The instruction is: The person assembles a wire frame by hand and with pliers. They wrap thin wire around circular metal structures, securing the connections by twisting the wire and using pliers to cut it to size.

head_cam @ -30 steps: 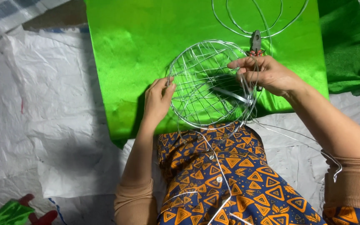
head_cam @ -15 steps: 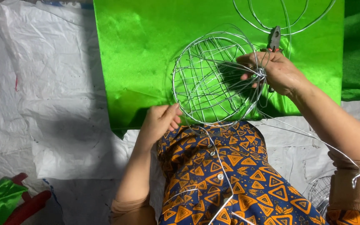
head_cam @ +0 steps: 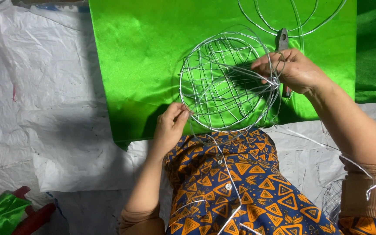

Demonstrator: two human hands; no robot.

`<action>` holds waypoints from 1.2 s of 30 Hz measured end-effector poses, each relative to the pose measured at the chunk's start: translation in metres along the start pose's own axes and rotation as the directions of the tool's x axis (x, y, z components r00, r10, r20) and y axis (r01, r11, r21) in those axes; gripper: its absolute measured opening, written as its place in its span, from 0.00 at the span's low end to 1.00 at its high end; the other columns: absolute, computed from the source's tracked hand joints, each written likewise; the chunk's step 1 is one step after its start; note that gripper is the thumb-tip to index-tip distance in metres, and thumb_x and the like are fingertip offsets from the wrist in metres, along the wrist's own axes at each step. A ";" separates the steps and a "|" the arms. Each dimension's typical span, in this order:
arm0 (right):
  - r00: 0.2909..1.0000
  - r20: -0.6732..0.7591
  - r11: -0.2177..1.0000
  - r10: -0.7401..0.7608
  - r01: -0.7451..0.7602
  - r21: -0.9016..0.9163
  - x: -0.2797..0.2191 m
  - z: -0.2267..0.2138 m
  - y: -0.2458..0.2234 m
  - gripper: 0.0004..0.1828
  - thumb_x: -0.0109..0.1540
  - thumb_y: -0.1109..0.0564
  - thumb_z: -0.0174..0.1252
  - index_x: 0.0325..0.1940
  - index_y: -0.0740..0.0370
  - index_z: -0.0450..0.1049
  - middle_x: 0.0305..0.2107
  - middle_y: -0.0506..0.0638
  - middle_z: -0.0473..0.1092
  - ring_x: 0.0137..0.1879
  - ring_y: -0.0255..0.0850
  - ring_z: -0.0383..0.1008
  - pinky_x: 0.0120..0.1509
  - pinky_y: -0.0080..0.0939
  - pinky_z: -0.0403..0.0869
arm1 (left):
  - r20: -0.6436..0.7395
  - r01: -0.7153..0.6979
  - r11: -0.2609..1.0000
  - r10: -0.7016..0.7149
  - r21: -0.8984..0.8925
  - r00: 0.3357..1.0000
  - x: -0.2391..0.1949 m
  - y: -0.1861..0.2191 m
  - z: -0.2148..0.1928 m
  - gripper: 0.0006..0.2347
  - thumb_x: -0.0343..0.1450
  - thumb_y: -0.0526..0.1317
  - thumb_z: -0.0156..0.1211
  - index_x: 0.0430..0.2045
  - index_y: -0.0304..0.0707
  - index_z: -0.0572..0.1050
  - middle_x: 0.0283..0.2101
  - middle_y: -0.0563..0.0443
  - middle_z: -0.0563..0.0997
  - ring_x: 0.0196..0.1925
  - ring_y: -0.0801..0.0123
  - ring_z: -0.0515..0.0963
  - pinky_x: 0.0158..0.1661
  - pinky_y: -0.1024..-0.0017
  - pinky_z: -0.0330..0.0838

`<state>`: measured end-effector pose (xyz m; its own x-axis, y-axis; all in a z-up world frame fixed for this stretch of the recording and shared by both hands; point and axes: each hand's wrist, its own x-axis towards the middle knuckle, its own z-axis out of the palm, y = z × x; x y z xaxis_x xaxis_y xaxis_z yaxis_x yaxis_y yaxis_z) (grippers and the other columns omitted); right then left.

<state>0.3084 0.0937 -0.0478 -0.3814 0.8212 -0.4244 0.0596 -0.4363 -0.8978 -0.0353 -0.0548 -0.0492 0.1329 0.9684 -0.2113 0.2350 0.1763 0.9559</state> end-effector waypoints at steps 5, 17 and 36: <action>0.996 0.089 1.000 0.011 -0.009 -0.026 -0.005 -0.003 -0.013 0.13 0.72 0.55 0.52 0.45 0.67 0.77 0.34 0.61 0.76 0.35 0.46 0.79 0.35 0.37 0.78 | -0.048 0.005 0.974 -0.016 -0.228 0.999 -0.004 -0.024 0.009 0.07 0.77 0.33 0.52 0.46 0.27 0.71 0.43 0.29 0.81 0.49 0.43 0.81 0.50 0.50 0.76; 0.991 0.126 0.991 -0.046 0.062 -0.121 -0.023 0.013 -0.024 0.24 0.75 0.47 0.44 0.48 0.72 0.75 0.33 0.64 0.75 0.30 0.42 0.76 0.25 0.34 0.77 | 0.043 0.121 0.991 -0.119 -0.050 0.992 -0.020 0.029 0.004 0.15 0.76 0.35 0.55 0.54 0.21 0.68 0.32 0.30 0.82 0.30 0.53 0.86 0.31 0.62 0.85; 0.974 0.171 0.986 0.152 -0.161 0.044 -0.021 -0.006 -0.028 0.18 0.67 0.63 0.51 0.62 0.68 0.70 0.46 0.64 0.77 0.45 0.46 0.79 0.36 0.34 0.75 | -0.187 -0.094 0.980 0.127 0.177 0.974 -0.026 0.025 0.025 0.11 0.75 0.42 0.47 0.22 0.44 0.73 0.21 0.55 0.76 0.21 0.72 0.73 0.21 0.74 0.68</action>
<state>0.3203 0.0902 -0.0147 -0.5201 0.6704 -0.5292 0.0799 -0.5787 -0.8116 -0.0084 -0.0804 -0.0249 -0.0206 0.9987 -0.0459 0.3878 0.0503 0.9204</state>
